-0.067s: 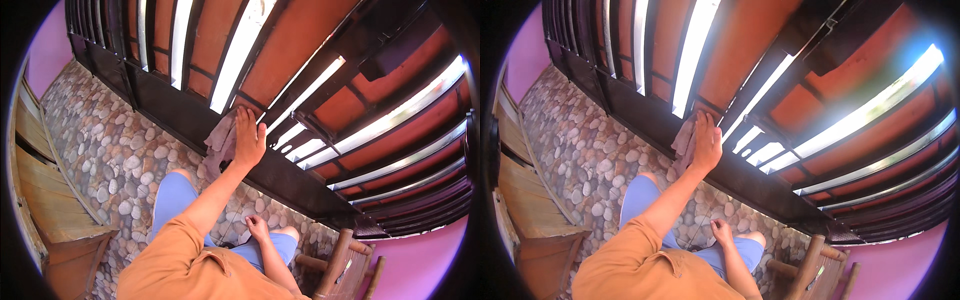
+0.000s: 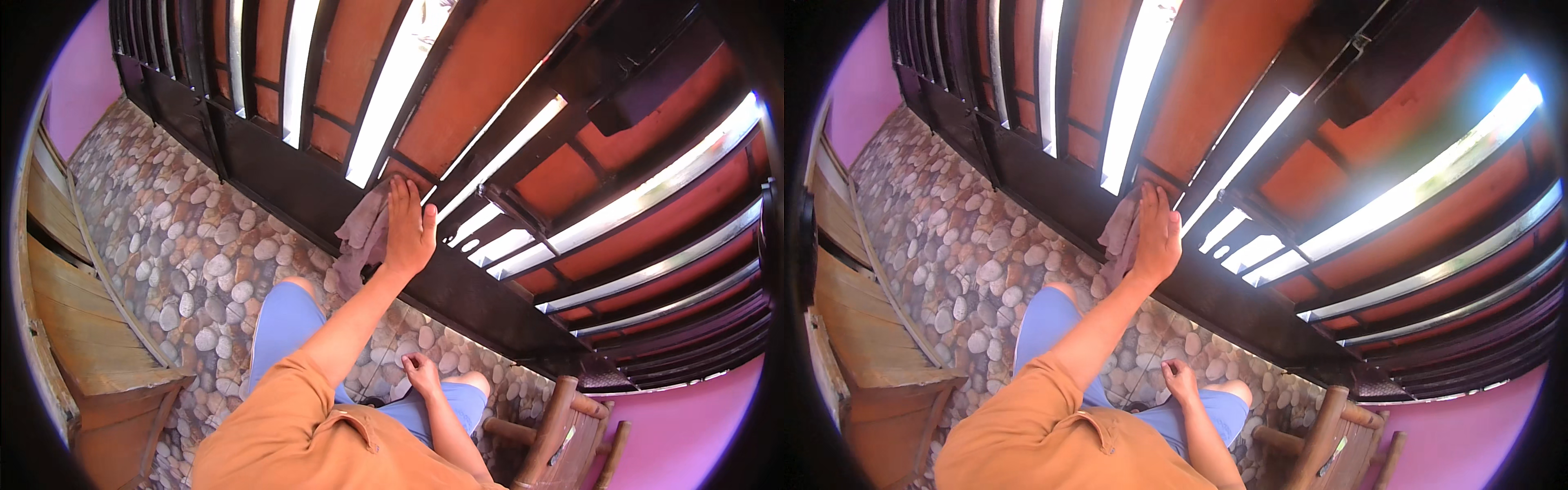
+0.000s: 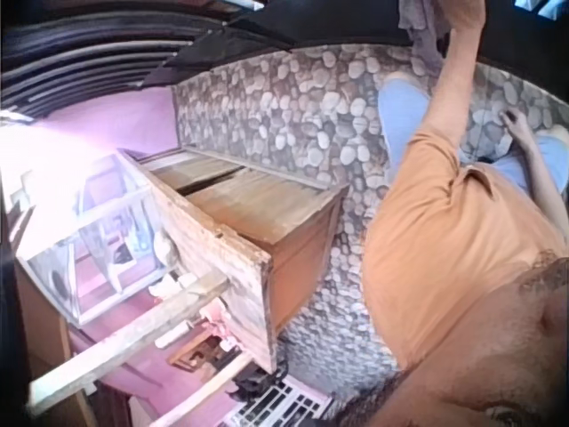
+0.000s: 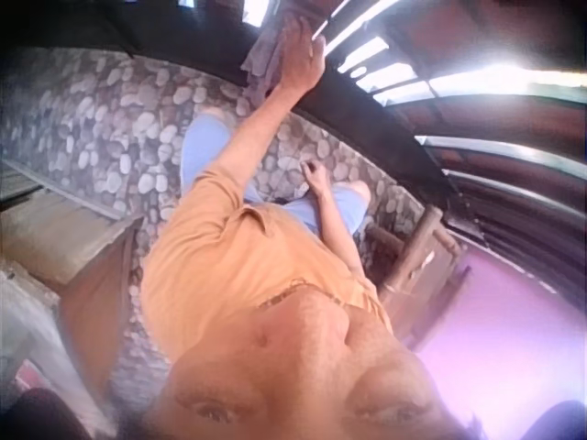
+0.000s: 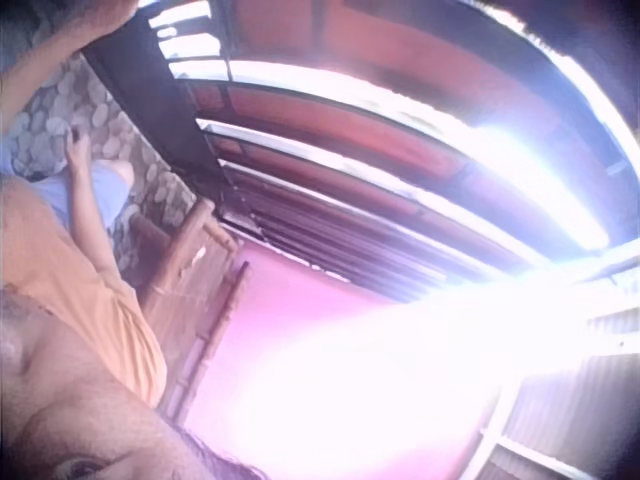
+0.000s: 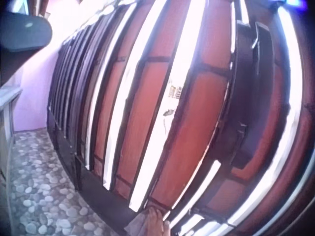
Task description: The person wipes the panels and bars of a metal gate with a cloth, repeatedly dipping the cloth into a small bottle.
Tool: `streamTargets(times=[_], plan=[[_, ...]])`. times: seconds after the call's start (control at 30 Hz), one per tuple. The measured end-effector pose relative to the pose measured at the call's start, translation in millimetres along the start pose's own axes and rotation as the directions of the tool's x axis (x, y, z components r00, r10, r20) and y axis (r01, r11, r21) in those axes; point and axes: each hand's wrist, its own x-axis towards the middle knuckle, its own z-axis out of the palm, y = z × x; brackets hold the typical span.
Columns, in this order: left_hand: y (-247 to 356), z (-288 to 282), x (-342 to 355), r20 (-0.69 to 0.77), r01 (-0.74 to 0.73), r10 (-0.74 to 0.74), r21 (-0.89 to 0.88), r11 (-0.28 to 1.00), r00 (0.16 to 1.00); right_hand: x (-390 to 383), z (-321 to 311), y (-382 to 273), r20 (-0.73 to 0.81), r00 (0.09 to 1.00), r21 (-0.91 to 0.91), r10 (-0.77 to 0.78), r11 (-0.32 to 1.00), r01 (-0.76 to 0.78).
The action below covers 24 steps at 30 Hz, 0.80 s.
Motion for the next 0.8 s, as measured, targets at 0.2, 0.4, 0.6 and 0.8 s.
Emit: streamTargets(times=[0.2,0.4,0.6,0.8], plan=[[-28,-22,-9,0.066,-0.144,0.130,0.280,0.949,0.989,0,2,2,0.032,0.999,0.002,0.004,1.000,-0.004],[-29,-22,-7,0.051,-0.187,0.182,0.406,0.894,0.982,6,3,7,0.028,1.000,0.027,0.010,1.000,-0.011],[-54,-18,0,-0.171,-0.231,0.281,0.263,0.937,0.944,3,2,-4,-0.005,1.000,-0.023,-0.018,1.000,0.018],[-61,-28,9,-0.246,-0.166,0.189,0.113,0.980,0.951,-4,0,-17,0.019,1.000,-0.012,-0.010,1.000,0.010]])
